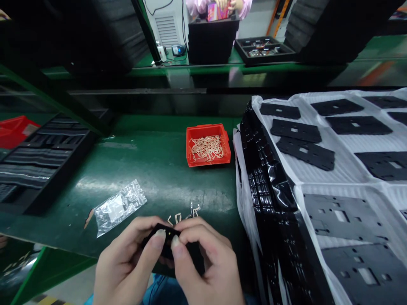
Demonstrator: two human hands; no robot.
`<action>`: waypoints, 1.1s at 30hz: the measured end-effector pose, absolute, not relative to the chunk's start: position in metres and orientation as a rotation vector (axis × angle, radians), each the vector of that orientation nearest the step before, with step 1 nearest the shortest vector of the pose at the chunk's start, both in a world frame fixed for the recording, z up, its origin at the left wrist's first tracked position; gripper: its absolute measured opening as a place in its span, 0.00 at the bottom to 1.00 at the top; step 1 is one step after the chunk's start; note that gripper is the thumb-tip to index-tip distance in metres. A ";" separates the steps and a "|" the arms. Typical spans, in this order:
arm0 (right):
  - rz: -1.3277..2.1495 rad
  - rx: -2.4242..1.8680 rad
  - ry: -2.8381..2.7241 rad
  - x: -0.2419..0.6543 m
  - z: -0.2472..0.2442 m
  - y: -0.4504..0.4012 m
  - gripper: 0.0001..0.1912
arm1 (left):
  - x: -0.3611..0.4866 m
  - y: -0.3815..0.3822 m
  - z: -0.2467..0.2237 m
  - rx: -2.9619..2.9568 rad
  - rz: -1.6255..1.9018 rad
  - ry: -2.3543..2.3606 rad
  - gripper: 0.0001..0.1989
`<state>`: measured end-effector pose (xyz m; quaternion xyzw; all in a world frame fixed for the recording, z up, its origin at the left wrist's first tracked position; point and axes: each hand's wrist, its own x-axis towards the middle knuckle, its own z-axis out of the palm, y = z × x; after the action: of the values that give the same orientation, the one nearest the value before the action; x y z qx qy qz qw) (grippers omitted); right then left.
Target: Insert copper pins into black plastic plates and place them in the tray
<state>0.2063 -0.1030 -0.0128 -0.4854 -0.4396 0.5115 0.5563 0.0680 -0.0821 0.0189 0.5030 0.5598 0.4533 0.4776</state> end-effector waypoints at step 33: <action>1.043 -1.242 -0.812 0.181 -0.015 -0.122 0.12 | 0.078 -0.091 0.010 0.742 1.179 1.247 0.18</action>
<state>0.1807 -0.1218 -0.0151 -0.5392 -0.3527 0.4529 0.6163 0.0780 -0.0910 0.0104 0.3192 0.5365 0.5073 0.5941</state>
